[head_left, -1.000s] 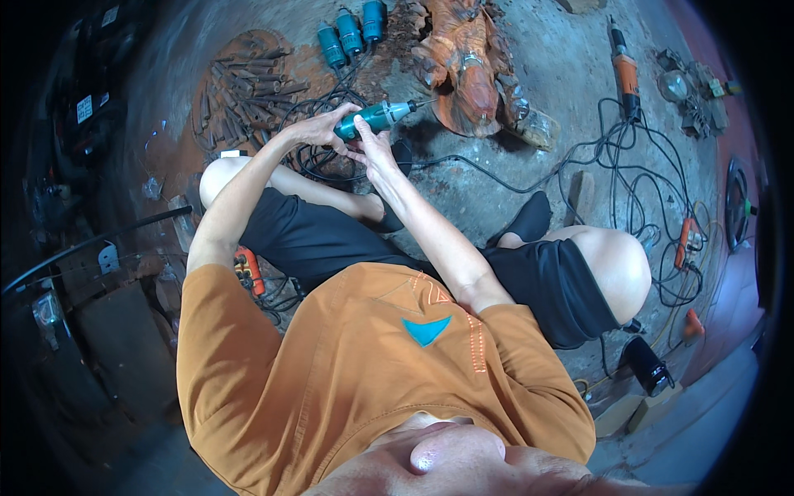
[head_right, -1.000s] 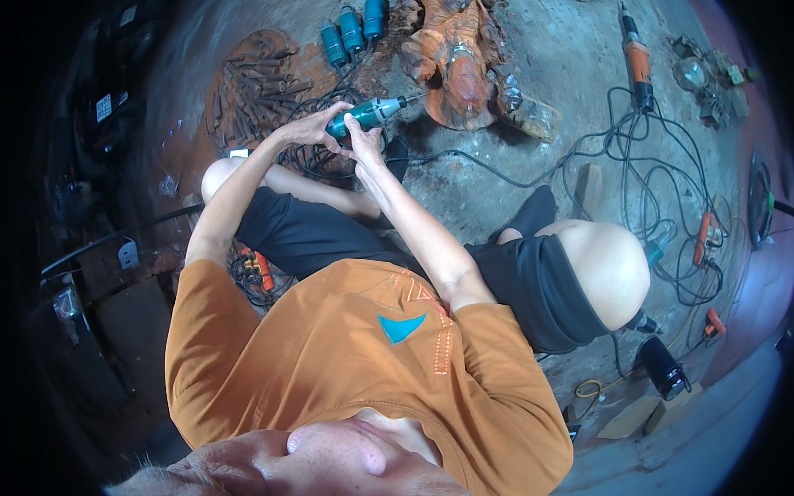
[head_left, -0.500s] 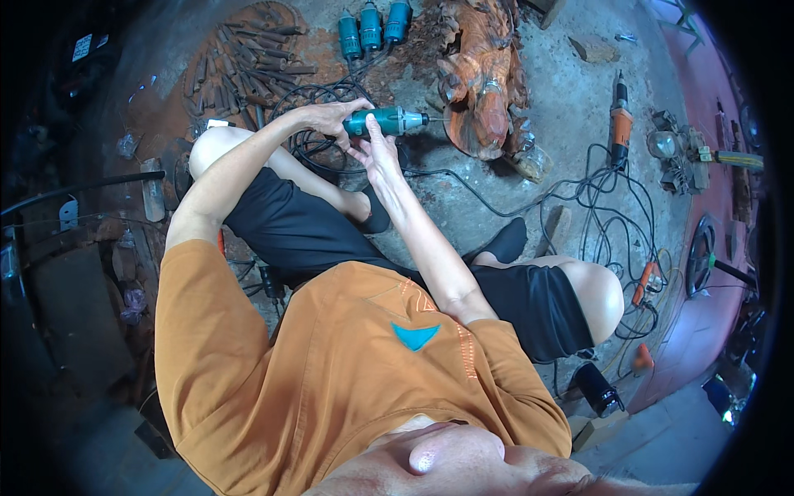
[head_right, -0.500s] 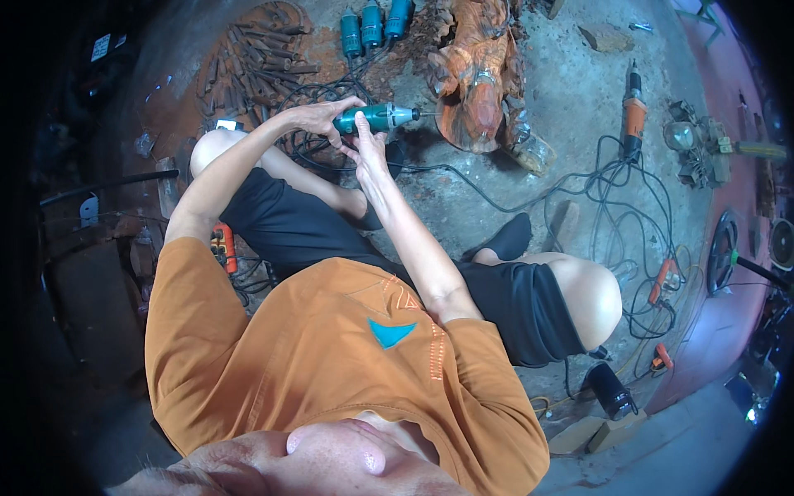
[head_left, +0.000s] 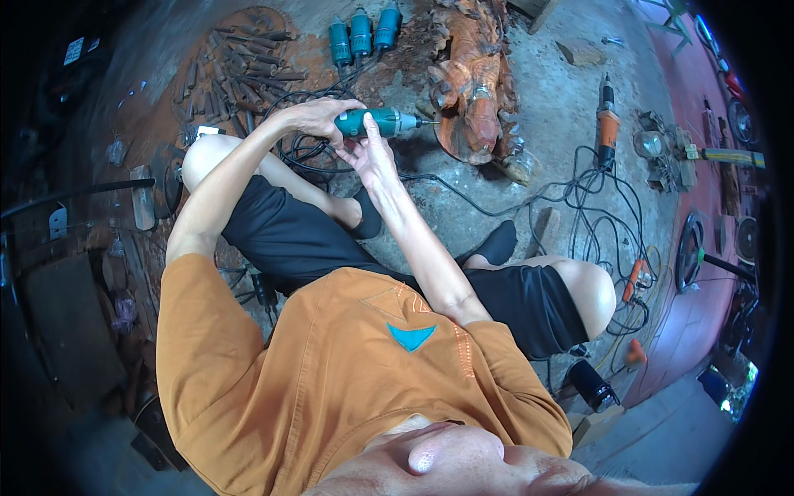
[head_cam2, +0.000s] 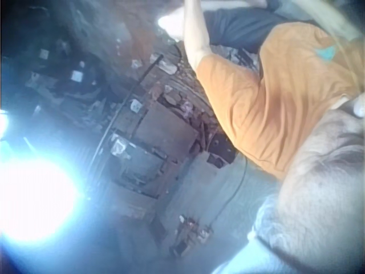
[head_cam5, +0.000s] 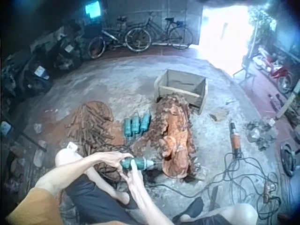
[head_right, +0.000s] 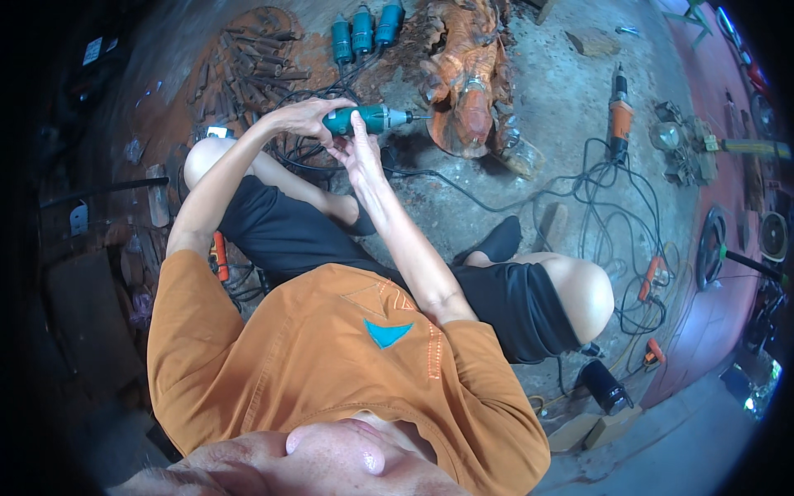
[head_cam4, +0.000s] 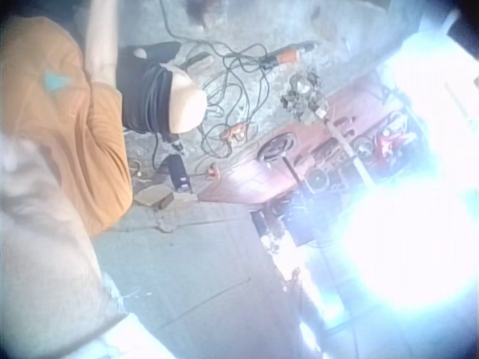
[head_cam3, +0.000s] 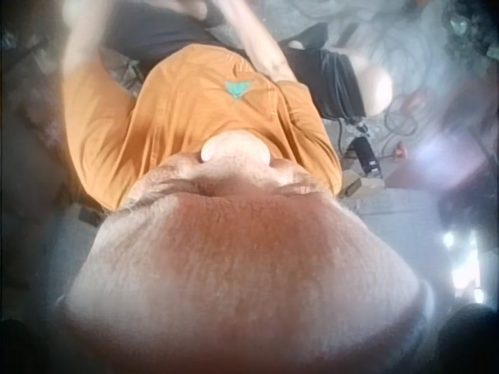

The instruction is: The person sits on the floor and uses a handheld rotary tool to carve a large piece of wood. They hold the tool with both hands and move it along the surface of the wood, creating fine details and removing material.

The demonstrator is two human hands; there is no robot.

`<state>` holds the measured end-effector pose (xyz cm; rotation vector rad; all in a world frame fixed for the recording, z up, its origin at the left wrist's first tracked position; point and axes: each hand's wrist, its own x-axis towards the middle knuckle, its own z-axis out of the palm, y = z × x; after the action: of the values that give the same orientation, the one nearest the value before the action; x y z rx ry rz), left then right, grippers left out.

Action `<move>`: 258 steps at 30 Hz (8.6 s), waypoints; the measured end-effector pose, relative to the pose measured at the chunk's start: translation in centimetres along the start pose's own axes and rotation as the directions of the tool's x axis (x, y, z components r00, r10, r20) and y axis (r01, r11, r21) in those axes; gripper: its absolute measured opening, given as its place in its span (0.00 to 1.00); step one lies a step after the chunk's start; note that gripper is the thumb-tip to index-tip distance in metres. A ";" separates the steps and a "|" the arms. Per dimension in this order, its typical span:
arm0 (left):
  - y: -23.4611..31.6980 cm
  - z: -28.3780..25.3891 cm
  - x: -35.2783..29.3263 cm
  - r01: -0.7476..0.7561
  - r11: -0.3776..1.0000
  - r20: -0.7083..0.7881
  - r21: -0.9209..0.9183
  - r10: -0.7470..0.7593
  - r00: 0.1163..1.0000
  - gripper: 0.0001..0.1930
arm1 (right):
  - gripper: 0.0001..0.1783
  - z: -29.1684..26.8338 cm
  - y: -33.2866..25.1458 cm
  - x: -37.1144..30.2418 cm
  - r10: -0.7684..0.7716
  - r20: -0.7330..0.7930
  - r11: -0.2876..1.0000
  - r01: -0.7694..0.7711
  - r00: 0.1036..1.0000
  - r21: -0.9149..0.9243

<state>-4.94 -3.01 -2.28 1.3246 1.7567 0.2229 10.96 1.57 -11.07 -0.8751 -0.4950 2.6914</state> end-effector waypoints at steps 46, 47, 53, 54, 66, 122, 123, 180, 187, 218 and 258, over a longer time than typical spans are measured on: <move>13.2 6.1 -12.2 -0.321 0.853 -0.691 -0.412 -0.062 0.721 0.05 | 0.28 6.8 -8.0 -5.8 -0.211 0.114 0.916 0.156 0.971 0.370; 14.0 4.6 -12.9 -0.439 0.849 -0.795 -0.294 0.037 0.605 0.05 | 0.28 6.8 -8.1 -5.9 -0.205 0.124 0.915 0.145 0.971 0.377; 14.0 -3.3 -11.6 -0.397 0.916 -0.881 -0.068 0.131 0.454 0.31 | 0.32 6.8 -8.7 -6.0 -0.173 0.157 0.896 0.088 0.972 0.436; 14.1 -3.6 -10.9 -0.415 0.906 -0.836 -0.080 0.166 0.524 0.34 | 0.32 6.8 -8.9 -6.1 -0.173 0.161 0.895 0.086 0.972 0.439; 19.9 -6.5 -7.2 0.044 0.718 -0.410 0.695 0.345 0.844 0.32 | 0.34 6.1 -10.9 -5.4 -0.235 0.180 0.838 0.105 0.955 0.535; 22.9 -8.3 -3.7 -0.153 0.797 -0.298 0.585 0.386 0.873 0.25 | 0.32 5.1 -12.8 -5.7 -0.232 0.151 0.635 0.032 0.961 0.772; 22.9 -8.3 -3.8 -0.157 0.797 -0.293 0.583 0.386 0.875 0.25 | 0.31 5.2 -12.8 -5.9 -0.229 0.149 0.637 0.032 0.962 0.770; 20.3 -9.4 -3.4 -0.147 0.880 -0.407 0.451 0.349 0.844 0.25 | 0.30 5.9 -13.3 -4.4 -0.259 0.183 0.749 0.078 0.948 0.658; 20.8 -9.5 -2.6 -0.207 0.811 -0.339 0.547 0.441 0.831 0.26 | 0.30 5.7 -13.5 -4.3 -0.242 0.164 0.706 0.058 0.956 0.706; 21.4 -9.2 -3.6 -0.232 0.831 -0.313 0.506 0.428 0.848 0.24 | 0.29 6.1 -12.8 -6.6 -0.236 0.116 0.693 0.083 0.965 0.716; 18.3 -9.7 1.2 -0.089 0.664 -0.195 0.742 0.341 0.919 0.36 | 0.29 7.9 -12.7 -4.4 -0.218 0.032 0.829 0.167 0.975 0.534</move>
<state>0.33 8.93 13.84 2.1903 2.0511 -0.1730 11.49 9.62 2.25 -0.5100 0.1472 2.4833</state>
